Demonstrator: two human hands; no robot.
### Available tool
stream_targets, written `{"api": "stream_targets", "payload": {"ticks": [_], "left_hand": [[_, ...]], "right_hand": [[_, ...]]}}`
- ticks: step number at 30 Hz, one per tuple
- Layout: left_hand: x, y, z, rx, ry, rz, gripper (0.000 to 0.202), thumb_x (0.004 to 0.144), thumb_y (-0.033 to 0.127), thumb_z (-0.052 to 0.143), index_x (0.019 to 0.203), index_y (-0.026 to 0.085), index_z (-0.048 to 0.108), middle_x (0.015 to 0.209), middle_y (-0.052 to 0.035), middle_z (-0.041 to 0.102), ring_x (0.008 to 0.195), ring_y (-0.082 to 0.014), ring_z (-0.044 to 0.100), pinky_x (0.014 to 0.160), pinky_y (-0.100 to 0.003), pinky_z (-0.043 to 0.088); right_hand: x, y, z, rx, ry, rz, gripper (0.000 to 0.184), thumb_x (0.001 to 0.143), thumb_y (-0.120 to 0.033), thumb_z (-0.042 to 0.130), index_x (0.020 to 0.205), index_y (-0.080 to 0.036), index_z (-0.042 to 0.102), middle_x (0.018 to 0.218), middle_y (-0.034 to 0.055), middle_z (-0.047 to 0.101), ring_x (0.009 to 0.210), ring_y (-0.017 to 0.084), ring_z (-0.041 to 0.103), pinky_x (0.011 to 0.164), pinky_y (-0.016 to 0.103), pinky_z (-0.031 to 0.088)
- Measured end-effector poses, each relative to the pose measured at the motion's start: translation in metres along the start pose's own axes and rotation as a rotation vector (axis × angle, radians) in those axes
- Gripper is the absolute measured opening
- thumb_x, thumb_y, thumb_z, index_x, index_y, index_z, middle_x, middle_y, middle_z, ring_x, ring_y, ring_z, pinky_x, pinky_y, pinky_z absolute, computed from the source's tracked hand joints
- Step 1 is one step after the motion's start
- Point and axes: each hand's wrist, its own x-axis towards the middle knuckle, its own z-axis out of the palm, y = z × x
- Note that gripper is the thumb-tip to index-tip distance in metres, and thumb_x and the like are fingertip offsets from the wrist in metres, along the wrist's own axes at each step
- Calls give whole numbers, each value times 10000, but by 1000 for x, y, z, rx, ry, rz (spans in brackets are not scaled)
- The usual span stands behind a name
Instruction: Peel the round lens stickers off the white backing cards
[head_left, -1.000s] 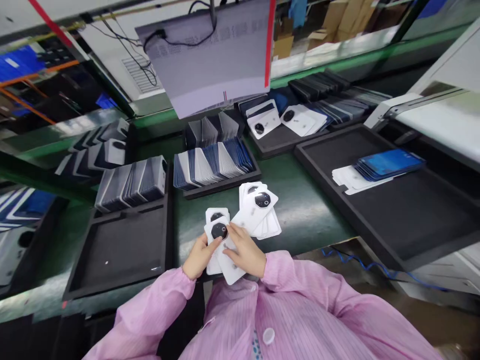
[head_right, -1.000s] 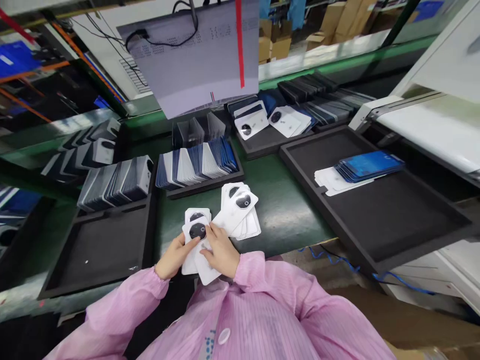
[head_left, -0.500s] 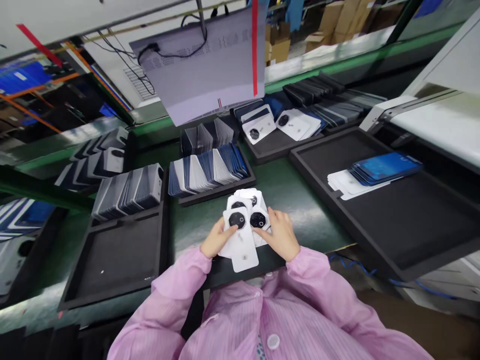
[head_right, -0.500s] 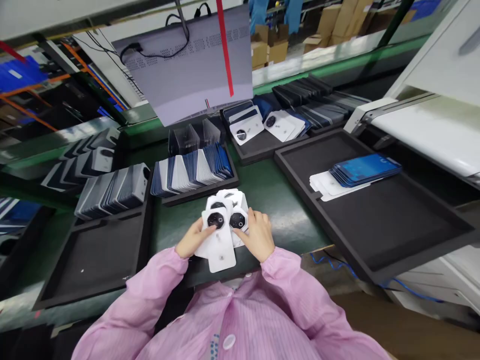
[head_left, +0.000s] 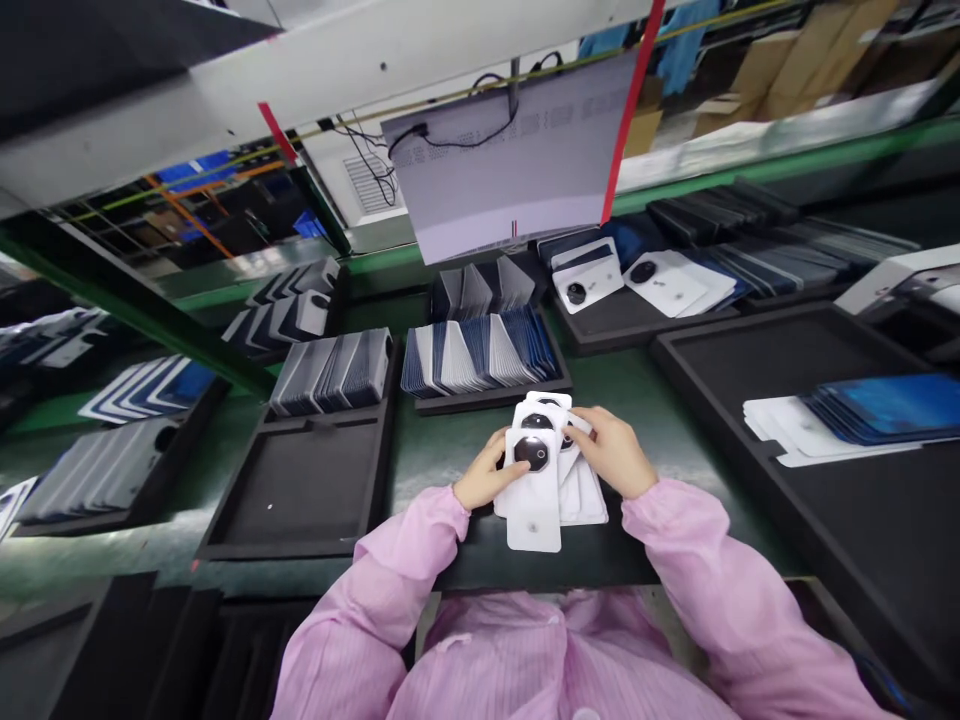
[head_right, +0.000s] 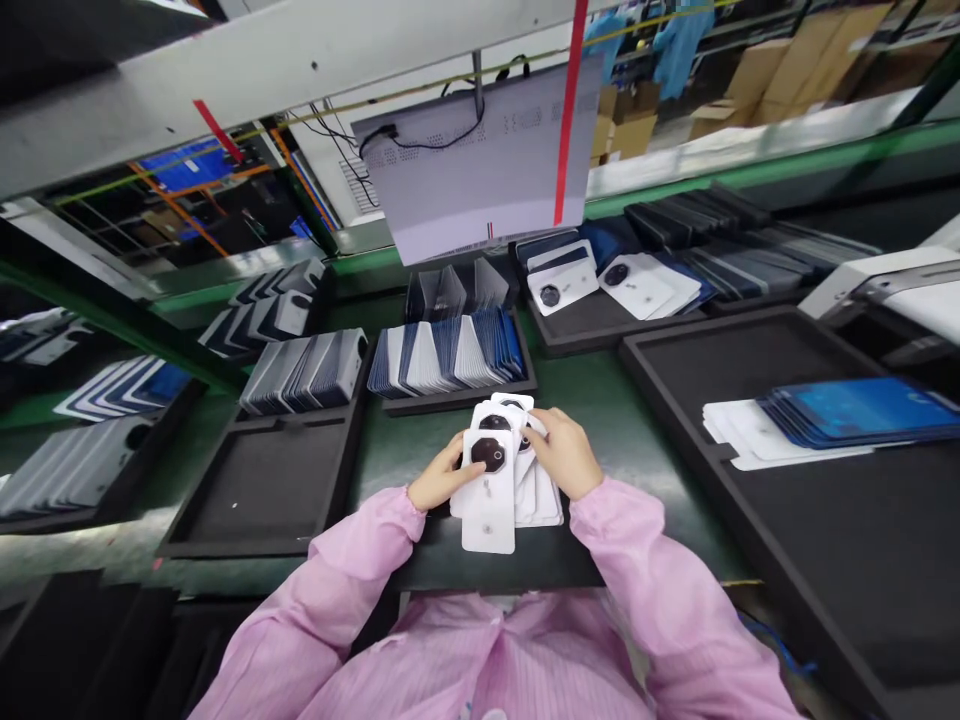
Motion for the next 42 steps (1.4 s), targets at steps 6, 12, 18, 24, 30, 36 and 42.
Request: {"api": "stream_targets", "payload": {"ticks": [6, 12, 18, 24, 30, 36, 42], "left_hand": [[-1, -3, 15, -213, 97, -89, 374, 778, 311, 669, 1123, 172, 629, 1183, -99, 633, 1141, -272, 559, 1023, -427, 391], [1, -4, 55, -431, 263, -228, 358, 769, 294, 651, 1086, 167, 543, 1132, -101, 642, 1075, -243, 595, 989, -429, 418], [8, 5, 70, -501, 321, -221, 447, 768, 214, 621, 1179, 200, 447, 1250, -100, 576, 1146, -213, 564, 1016, -405, 404], [8, 5, 71, -484, 230, -165, 389, 840, 190, 510, 1223, 197, 444, 1267, -105, 580, 1160, -212, 571, 1006, -414, 424], [-4, 0, 61, -398, 178, -74, 436, 887, 297, 507, 1301, 208, 403, 1389, -121, 496, 1291, -224, 474, 1067, -411, 369], [-12, -12, 7, -162, 225, 34, 1182, 568, 390, 854, 1469, 257, 101, 1536, -172, 246, 1435, -290, 224, 1159, -453, 182], [-14, -19, -1, 11, 0, 160, 1251, 496, 460, 868, 1475, 277, 111, 1357, -140, 461, 1257, -283, 476, 1080, -457, 328]], "right_hand": [[5, 13, 0, 101, 129, 196, 523, 831, -353, 536, 1287, -97, 533, 1221, 199, 563, 1136, 336, 534, 989, 513, 427], [-31, 7, -17, 794, -180, 738, 859, 718, -306, 706, 1444, -143, 278, 1416, 187, 435, 1189, 247, 559, 986, 368, 487], [-12, -6, -14, 821, -244, 841, 545, 708, -235, 707, 1202, -80, 538, 1130, 190, 650, 1025, 255, 654, 846, 386, 561], [-10, -23, -3, 754, -409, 637, 333, 637, -224, 773, 928, -121, 647, 864, 77, 734, 813, 212, 698, 710, 311, 576], [-7, -36, -14, 425, -414, 404, 363, 623, -118, 701, 965, -143, 581, 904, 51, 718, 845, 236, 690, 685, 295, 543], [-3, -55, -36, -26, -483, 106, 407, 601, -48, 667, 977, -170, 567, 885, 100, 719, 935, 339, 673, 820, 394, 480], [-13, -70, -18, -484, -567, -248, 415, 712, -241, 698, 1085, -131, 555, 934, 160, 712, 823, 321, 700, 711, 369, 515]]}}
